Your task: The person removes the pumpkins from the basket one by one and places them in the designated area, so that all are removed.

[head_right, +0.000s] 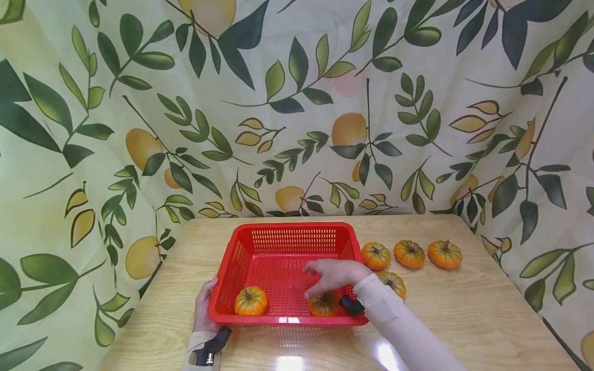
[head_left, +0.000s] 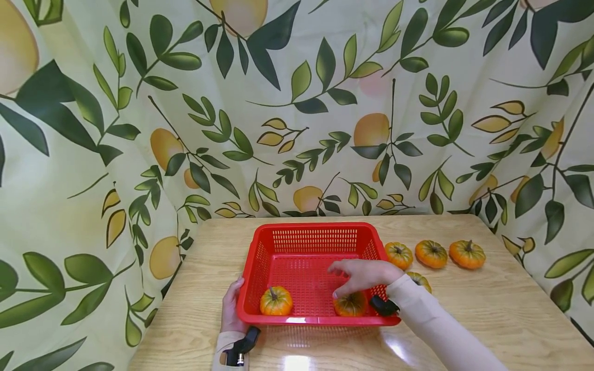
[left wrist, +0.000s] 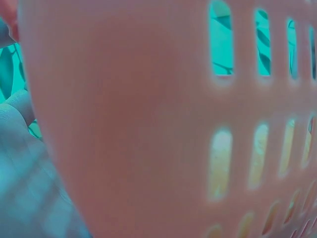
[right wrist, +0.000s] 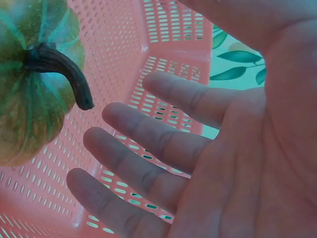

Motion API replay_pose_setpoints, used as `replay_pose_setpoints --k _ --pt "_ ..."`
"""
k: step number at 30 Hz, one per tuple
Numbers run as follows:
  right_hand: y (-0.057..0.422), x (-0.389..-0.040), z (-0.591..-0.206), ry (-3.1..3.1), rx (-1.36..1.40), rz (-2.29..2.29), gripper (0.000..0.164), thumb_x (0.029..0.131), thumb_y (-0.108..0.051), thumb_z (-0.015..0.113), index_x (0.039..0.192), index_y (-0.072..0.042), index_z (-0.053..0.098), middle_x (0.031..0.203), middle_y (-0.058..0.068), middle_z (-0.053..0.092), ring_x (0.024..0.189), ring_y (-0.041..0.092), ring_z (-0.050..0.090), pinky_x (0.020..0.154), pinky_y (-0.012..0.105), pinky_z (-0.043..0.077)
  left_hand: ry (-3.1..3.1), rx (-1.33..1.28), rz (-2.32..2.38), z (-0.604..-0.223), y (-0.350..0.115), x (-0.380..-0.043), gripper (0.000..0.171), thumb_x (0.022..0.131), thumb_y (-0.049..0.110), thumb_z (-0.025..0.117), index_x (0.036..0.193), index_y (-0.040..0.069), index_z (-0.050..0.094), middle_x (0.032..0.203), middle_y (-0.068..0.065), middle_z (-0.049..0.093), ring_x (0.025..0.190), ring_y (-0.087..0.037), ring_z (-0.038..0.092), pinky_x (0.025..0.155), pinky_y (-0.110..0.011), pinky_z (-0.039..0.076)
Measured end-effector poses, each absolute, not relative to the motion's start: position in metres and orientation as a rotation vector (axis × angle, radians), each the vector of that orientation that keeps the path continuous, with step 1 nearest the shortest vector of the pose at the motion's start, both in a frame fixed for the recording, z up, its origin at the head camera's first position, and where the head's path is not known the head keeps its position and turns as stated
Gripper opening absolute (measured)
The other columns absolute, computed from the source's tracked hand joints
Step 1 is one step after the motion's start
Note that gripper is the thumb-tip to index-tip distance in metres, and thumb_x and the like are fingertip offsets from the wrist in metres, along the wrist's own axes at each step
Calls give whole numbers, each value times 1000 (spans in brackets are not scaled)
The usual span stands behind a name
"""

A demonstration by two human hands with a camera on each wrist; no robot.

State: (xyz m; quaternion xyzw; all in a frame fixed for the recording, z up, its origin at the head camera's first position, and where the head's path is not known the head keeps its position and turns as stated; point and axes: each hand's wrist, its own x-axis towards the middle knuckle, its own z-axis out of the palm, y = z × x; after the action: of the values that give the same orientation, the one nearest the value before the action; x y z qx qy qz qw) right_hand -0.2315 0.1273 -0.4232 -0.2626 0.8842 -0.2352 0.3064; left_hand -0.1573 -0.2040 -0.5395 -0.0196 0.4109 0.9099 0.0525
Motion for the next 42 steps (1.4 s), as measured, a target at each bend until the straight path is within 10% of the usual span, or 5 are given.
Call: replay_pose_setpoints --k 42 --pt "126 -226 -432 2357 -651 -360 54 74 -25 89 119 -19 61 101 -4 64 96 17 57 96 44 51 1232 17 2766 -540 -204 -160 30 106 33 38 128 28 58 126 10 66 118 -10 60 108 -29 47"
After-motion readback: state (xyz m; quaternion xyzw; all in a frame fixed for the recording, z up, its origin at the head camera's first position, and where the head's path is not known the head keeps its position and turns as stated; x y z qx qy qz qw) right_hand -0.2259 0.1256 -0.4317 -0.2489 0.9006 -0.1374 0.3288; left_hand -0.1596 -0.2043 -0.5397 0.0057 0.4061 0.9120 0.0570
